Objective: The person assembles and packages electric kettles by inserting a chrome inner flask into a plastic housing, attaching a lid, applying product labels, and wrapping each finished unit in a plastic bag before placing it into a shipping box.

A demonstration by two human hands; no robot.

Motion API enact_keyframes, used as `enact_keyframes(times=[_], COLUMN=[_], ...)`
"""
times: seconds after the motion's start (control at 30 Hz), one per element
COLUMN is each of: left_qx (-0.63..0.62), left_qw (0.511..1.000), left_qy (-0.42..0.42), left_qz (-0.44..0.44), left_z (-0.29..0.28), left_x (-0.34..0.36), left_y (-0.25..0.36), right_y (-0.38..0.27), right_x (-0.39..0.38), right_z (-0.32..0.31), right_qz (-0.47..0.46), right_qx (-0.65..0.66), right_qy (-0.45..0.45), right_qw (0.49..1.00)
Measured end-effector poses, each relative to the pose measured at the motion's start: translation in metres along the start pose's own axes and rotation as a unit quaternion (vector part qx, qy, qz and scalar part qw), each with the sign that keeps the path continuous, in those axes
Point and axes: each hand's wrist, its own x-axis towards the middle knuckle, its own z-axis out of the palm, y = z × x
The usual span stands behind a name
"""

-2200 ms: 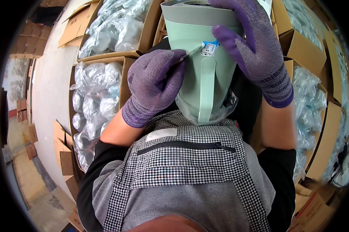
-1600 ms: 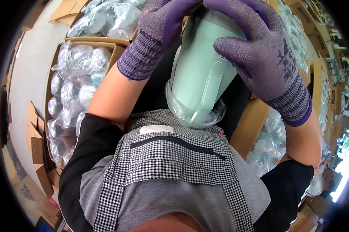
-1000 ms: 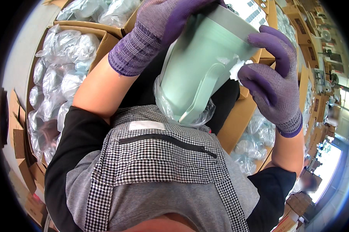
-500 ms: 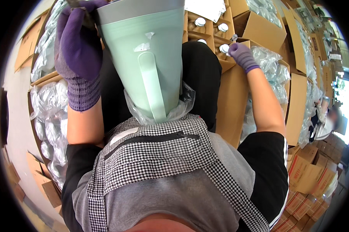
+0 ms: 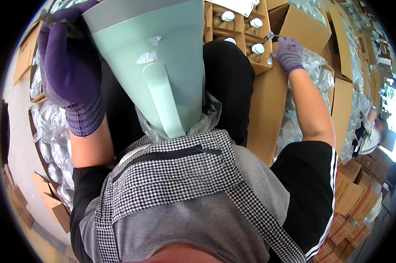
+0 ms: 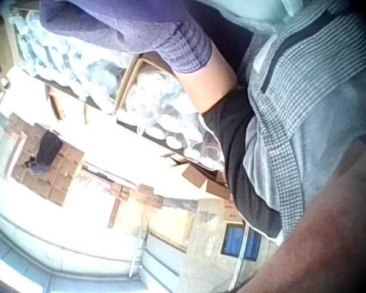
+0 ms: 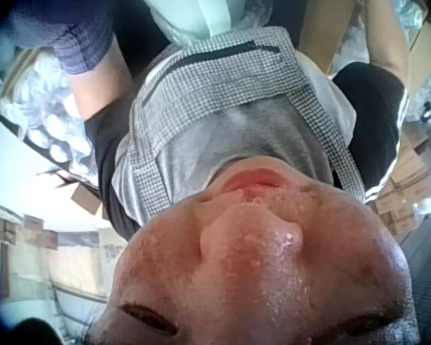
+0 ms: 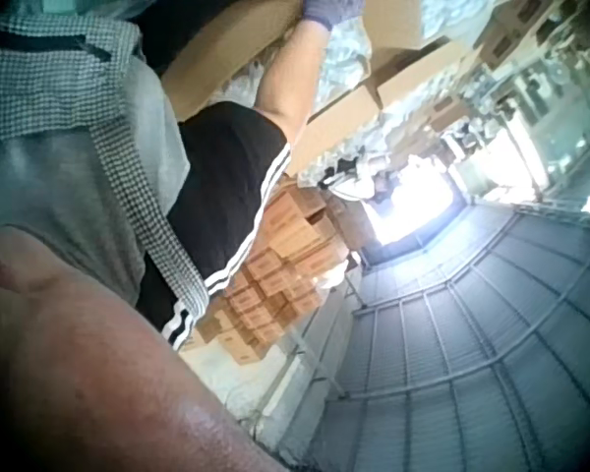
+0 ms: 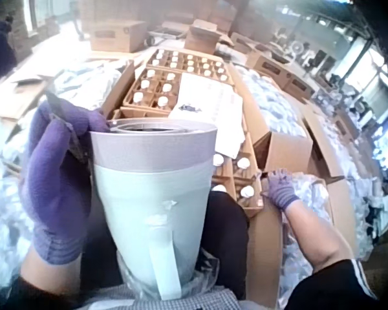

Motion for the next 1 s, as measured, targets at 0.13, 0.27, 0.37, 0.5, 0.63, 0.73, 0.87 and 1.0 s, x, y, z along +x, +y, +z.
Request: enact_keyframes(times=[0.13, 0.27, 0.37, 0.5, 0.63, 0.73, 0.87, 1.0], left_qx=[-0.064, -0.185, -0.115, -0.032, 0.384, 0.347, 0.193, 0.211], left_qw=[0.995, 0.944, 0.918, 0.828, 0.734, 0.781, 0.843, 0.831], left_qy=[-0.075, -0.220, -0.202, -0.270, -0.553, -0.316, -0.258, -0.323], left_qz=[-0.008, -0.162, -0.322, -0.490, -0.090, -0.413, -0.430, -0.400], left_z=[-0.042, -0.043, 0.008, 0.064, 0.077, 0.093, 0.105, 0.090], left_x=[0.013, 0.068, 0.110, 0.128, 0.130, 0.119, 0.103, 0.083], left_y=[-0.026, -0.044, -0.078, -0.135, -0.218, -0.235, -0.248, -0.262], right_y=[0.074, 0.029, -0.029, -0.113, -0.129, -0.072, -0.017, -0.037], right_x=[0.022, 0.021, 0.057, 0.113, 0.150, 0.188, 0.223, 0.231], right_z=[0.025, -0.044, -0.085, -0.127, -0.116, -0.047, 0.037, 0.069], right_qz=[0.133, 0.068, -0.013, -0.077, -0.030, 0.133, 0.315, 0.139], right_qx=[0.537, 0.666, 0.744, 0.890, 0.895, 0.960, 0.752, 0.542], right_qy=[0.003, 0.086, 0.080, 0.091, 0.166, 0.160, 0.128, 0.033], right_qw=[0.833, 0.738, 0.664, 0.440, 0.414, 0.186, 0.565, 0.828])
